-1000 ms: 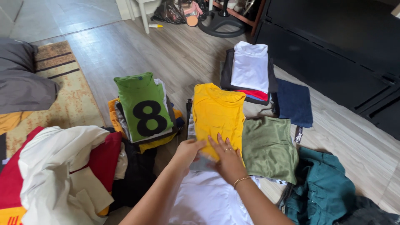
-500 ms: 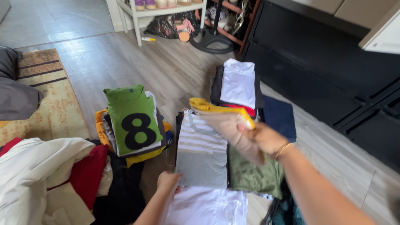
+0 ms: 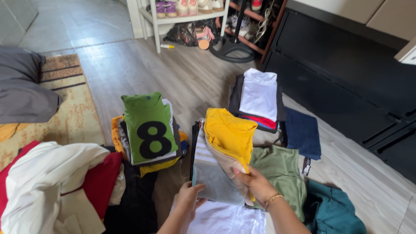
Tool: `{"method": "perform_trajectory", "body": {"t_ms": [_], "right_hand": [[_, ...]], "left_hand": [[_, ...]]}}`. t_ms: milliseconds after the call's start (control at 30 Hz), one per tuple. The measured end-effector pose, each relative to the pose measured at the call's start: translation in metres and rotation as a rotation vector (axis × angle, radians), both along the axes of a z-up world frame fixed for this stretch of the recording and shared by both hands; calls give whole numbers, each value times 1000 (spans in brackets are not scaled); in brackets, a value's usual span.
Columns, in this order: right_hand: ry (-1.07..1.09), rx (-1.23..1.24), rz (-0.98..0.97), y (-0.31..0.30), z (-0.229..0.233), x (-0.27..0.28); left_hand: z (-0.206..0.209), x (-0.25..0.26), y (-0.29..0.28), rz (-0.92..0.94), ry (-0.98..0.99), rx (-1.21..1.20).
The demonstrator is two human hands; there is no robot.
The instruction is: Sorting and organizing different types of apparel into structured piles on the floor.
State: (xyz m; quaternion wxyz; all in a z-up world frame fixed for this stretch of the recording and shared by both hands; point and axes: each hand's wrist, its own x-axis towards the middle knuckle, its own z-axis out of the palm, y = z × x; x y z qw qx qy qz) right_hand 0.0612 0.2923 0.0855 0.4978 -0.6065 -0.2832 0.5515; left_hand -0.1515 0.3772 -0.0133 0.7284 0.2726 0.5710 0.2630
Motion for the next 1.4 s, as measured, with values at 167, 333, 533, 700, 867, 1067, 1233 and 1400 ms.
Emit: {"method": "perform_trajectory", "body": {"t_ms": [167, 333, 533, 700, 867, 1067, 1233, 1400], "right_hand": [[-165, 29, 152, 5, -26, -24], [-865, 232, 230, 1, -30, -41], [2, -44, -178, 2, -36, -10], [206, -72, -319, -4, -30, 0], [355, -51, -422, -14, -30, 3], [416, 12, -423, -15, -44, 7], [422, -1, -427, -19, -36, -2], [455, -47, -482, -16, -53, -3]], "left_hand": [[21, 4, -13, 9, -160, 8], [17, 15, -10, -36, -368, 120], [76, 13, -28, -47, -304, 58], [40, 46, -54, -272, -362, 302], [36, 66, -79, -381, -342, 483], [59, 69, -106, -458, 63, 1062], [73, 73, -118, -440, 145, 973], [67, 82, -116, -448, 345, 929]]}}
